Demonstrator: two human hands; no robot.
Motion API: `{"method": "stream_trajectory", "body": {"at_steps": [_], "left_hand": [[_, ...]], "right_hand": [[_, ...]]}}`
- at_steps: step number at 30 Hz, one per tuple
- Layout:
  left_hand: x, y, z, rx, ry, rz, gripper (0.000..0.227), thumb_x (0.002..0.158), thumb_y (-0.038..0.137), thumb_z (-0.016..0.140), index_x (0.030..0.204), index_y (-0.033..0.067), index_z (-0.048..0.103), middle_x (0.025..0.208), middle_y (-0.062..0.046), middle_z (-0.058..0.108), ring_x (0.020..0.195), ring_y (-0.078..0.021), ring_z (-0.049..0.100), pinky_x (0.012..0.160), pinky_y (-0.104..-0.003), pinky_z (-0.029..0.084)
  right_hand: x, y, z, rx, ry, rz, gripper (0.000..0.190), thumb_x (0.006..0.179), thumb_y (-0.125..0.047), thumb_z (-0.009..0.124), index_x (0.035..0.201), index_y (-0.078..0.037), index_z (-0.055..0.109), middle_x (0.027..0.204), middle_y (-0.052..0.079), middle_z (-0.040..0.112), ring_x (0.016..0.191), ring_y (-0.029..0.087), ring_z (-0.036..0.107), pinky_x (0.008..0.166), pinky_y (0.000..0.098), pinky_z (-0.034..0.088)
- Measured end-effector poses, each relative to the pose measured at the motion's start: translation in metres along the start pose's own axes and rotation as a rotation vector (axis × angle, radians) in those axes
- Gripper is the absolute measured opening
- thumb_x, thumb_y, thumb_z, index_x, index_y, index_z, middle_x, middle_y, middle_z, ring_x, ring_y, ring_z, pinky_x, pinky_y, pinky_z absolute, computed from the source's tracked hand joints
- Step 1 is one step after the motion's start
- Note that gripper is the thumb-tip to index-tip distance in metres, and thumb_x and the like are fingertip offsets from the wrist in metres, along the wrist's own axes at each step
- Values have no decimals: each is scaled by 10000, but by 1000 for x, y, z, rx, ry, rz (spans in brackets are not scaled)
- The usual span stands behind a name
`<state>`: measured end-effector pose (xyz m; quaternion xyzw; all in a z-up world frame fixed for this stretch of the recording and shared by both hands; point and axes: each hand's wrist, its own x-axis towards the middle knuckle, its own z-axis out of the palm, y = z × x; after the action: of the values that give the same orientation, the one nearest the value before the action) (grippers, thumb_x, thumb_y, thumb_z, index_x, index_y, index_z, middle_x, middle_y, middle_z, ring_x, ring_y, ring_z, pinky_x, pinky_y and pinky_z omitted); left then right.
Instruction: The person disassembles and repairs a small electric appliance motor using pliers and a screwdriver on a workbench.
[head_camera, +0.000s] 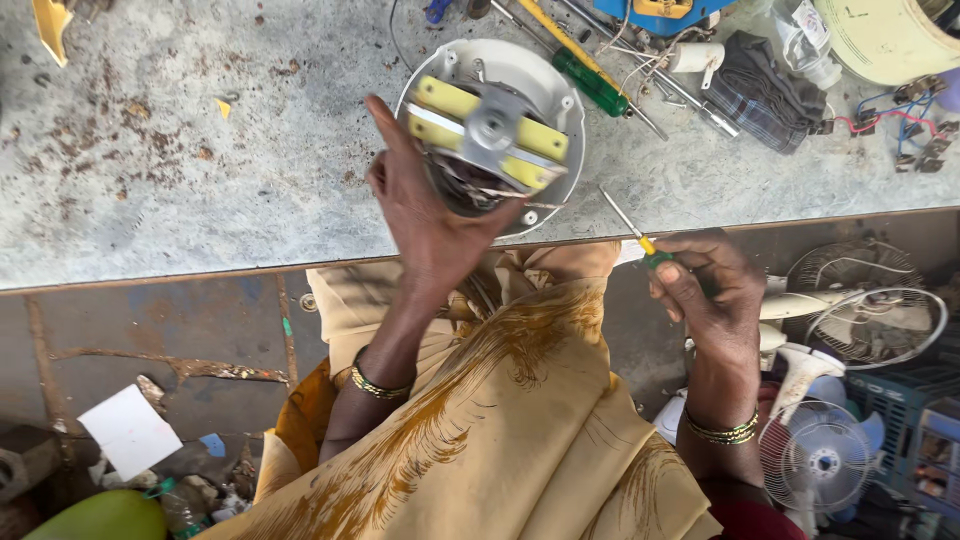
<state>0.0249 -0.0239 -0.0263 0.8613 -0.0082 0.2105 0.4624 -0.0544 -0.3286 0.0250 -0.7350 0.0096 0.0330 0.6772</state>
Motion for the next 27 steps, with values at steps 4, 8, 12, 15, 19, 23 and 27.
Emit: {"method": "stream_trajectory", "body": {"at_steps": [4, 8, 12, 15, 19, 23, 27], "left_hand": [[20, -2, -30, -148, -9, 50, 1512, 680, 435, 1033, 1635, 62, -78, 1674, -392, 195, 1432, -390, 507, 1248, -507, 423], [33, 0, -45, -318, -89, -25, 1512, 694, 357, 1070, 1656, 95, -67, 1517, -266, 537, 1380, -359, 599, 1205, -497, 519], [47, -10, -45, -580, -197, -34, 1420, 750, 261, 1034, 1701, 85, -5, 1420, -203, 685, 1248, -271, 746, 1101, -409, 613], [50, -17, -48, -618, -221, -52, 1406, 728, 250, 1034, 1694, 72, 28, 1467, -209, 654, 1297, -278, 722, 1145, -420, 614], [50, -25, -51, -716, -226, -103, 1422, 705, 286, 1019, 1695, 60, 24, 1552, -210, 579, 1381, -276, 650, 1207, -435, 587], [51, -36, -54, -753, -238, -119, 1389, 743, 358, 1006, 1692, 55, 39, 1597, -214, 531, 1401, -271, 606, 1251, -431, 535], [51, -41, -56, -744, -238, -102, 1391, 740, 410, 998, 1695, 54, 52, 1614, -220, 514, 1420, -283, 593, 1235, -426, 516]], "right_hand": [[8, -6, 8, 4, -94, -81, 217, 1011, -48, 684, 1214, 15, 642, 882, 96, 704, 677, 56, 599, 502, 184, 414], [19, -19, 22, -54, -134, -109, 219, 1006, -59, 686, 1199, 28, 631, 877, 92, 704, 684, 57, 607, 507, 179, 417], [30, -27, 35, 18, -177, -140, 230, 1021, -87, 686, 1216, 22, 628, 847, 72, 687, 669, 43, 587, 506, 169, 409], [38, -28, 40, 22, -208, -213, 246, 1018, -99, 689, 1223, 26, 631, 829, 68, 681, 665, 49, 607, 502, 170, 423], [41, -32, 43, -15, -184, -173, 242, 1012, -106, 694, 1203, 30, 637, 787, 66, 681, 594, 34, 574, 467, 162, 390], [40, -34, 47, -28, -191, -179, 242, 1010, -111, 700, 1194, 35, 639, 777, 63, 676, 602, 37, 582, 470, 167, 391], [41, -37, 51, -58, -203, -189, 238, 1008, -108, 709, 1192, 32, 652, 708, 45, 645, 553, 23, 534, 483, 168, 355]]}}
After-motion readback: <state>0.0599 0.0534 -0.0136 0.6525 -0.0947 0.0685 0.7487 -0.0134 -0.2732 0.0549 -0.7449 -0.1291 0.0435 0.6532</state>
